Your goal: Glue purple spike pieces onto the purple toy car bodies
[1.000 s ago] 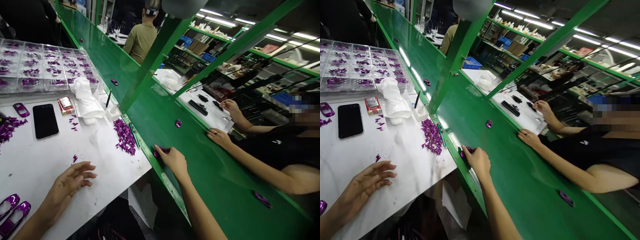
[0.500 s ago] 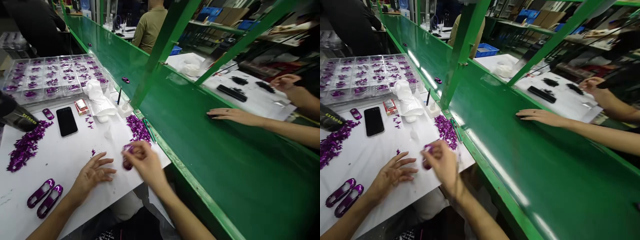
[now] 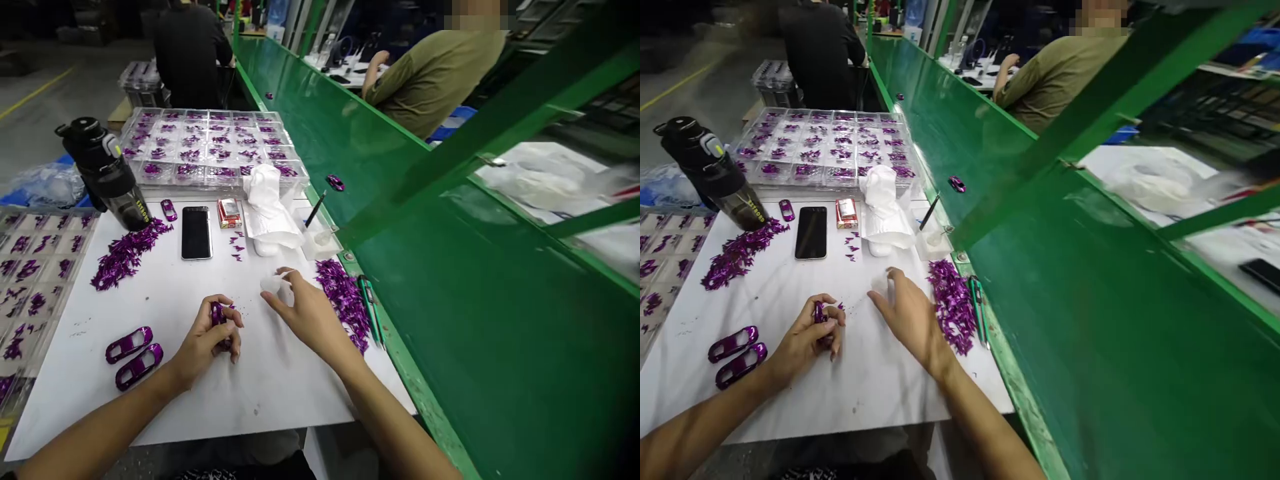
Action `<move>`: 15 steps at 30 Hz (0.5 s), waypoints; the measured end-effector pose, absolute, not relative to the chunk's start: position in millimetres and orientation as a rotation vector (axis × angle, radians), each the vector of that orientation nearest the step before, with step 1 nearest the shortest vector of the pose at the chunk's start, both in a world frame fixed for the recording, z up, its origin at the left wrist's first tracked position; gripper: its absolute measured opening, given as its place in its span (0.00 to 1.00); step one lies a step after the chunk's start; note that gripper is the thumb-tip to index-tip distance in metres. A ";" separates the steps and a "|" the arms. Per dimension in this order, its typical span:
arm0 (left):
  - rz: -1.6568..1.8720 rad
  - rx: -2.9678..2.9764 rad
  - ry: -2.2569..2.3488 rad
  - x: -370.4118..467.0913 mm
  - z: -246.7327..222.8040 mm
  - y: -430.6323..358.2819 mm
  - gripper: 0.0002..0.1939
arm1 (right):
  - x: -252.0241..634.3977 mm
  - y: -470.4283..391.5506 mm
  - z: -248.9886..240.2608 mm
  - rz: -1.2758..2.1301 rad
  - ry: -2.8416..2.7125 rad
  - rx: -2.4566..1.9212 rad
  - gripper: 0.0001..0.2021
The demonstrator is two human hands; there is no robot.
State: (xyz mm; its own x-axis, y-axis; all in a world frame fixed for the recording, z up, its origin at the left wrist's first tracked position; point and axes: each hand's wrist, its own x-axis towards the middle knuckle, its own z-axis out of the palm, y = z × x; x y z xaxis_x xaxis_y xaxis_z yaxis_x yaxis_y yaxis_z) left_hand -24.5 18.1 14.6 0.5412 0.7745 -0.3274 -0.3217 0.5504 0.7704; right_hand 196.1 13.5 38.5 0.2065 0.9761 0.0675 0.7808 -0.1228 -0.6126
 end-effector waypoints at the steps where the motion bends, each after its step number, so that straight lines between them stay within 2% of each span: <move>1: 0.731 0.670 0.737 -24.3 13.9 19.4 0.18 | 195.8 19.5 34.8 0.580 -1.648 -1.900 0.17; 7: 0.753 0.530 0.791 -24.6 16.7 26.3 0.38 | 175.3 28.2 55.3 0.776 -1.465 -1.636 0.22; 9: 0.745 0.507 0.758 -24.6 16.6 27.8 0.35 | 168.1 23.5 67.2 0.590 -1.366 -1.664 0.19; 12: 0.724 0.463 0.738 -24.4 14.8 28.7 0.25 | 160.5 12.1 68.6 0.216 -1.244 -1.598 0.11; 15: 0.732 0.433 0.758 -23.6 12.8 28.5 0.25 | 161.1 -5.6 52.1 0.297 -1.265 -1.366 0.15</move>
State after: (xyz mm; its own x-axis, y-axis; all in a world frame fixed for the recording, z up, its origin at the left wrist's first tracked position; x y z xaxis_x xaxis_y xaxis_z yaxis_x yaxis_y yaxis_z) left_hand -23.6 28.5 12.8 0.5024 0.7308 -0.4621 -0.4369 0.6757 0.5937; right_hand 161.1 -5.6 52.1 0.3784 0.7862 0.4886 0.4869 0.2799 -0.8274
